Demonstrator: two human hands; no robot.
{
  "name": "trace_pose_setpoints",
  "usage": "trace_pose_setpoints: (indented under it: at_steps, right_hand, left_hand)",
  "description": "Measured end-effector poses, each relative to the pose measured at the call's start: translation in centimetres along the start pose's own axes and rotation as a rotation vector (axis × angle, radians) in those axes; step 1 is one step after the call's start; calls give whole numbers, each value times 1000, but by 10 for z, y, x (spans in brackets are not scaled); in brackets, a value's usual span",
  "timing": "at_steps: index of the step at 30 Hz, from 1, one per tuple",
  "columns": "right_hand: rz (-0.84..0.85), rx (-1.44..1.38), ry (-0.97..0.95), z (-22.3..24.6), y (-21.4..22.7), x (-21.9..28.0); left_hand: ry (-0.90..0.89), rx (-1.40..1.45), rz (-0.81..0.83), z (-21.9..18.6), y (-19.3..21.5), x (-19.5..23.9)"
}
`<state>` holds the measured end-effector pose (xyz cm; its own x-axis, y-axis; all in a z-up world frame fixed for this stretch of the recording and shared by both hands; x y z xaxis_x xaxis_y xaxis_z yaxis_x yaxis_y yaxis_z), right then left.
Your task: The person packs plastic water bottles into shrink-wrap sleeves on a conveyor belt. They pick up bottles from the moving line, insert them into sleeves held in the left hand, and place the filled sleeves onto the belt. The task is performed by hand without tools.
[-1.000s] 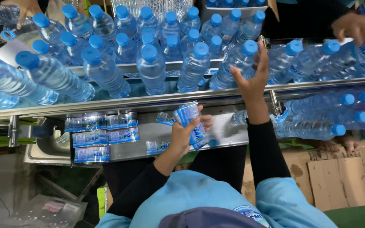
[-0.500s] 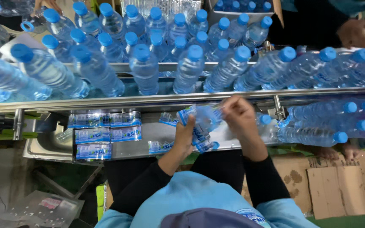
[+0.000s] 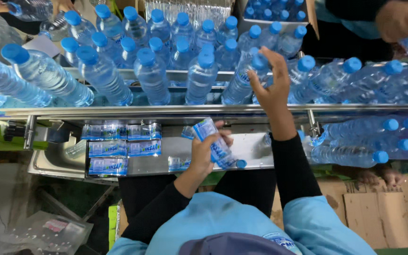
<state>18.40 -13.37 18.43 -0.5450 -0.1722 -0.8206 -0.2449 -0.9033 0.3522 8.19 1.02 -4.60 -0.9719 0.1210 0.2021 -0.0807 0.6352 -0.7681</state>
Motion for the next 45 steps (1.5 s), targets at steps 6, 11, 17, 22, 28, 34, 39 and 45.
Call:
trace_pose_setpoints:
  at_steps: [6, 11, 17, 22, 28, 34, 39, 45]
  right_hand:
    - [-128, -50, -450, -52, 28, 87]
    - [-41, 61, -180, 52, 8, 81]
    - [45, -551, -682, 10, -42, 97]
    - [-258, -587, -617, -12, -26, 34]
    - [162, 12, 105, 50, -66, -54]
    - [104, -38, -102, 7, -65, -3]
    - [-12, -128, -332, -47, -42, 60]
    - [21, 35, -108, 77, -39, 45]
  left_hand:
    - [9, -48, -107, -7, -8, 0]
    - [27, -126, -244, 0, 5, -5]
    - [54, -274, -366, 18, 48, -8]
    - [80, -33, -122, 2, 35, -16]
    - [101, 40, -97, -32, 12, 4]
    - [82, -87, -166, -46, 4, 8]
    - [-9, -102, -122, -46, -3, 1]
    - [-27, -200, -383, -12, 43, -13]
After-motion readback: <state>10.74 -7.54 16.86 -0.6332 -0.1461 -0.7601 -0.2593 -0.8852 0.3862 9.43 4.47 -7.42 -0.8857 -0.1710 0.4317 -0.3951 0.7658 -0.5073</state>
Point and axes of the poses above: each hand's wrist, its own x-axis away from the middle knuckle, its own y-axis out of the back of the hand, z = x × y, the point moved 9 cm from there along -x, towards the middle knuckle, and after that the axes turned 9 degrees about -x, right-handed, at the moved point
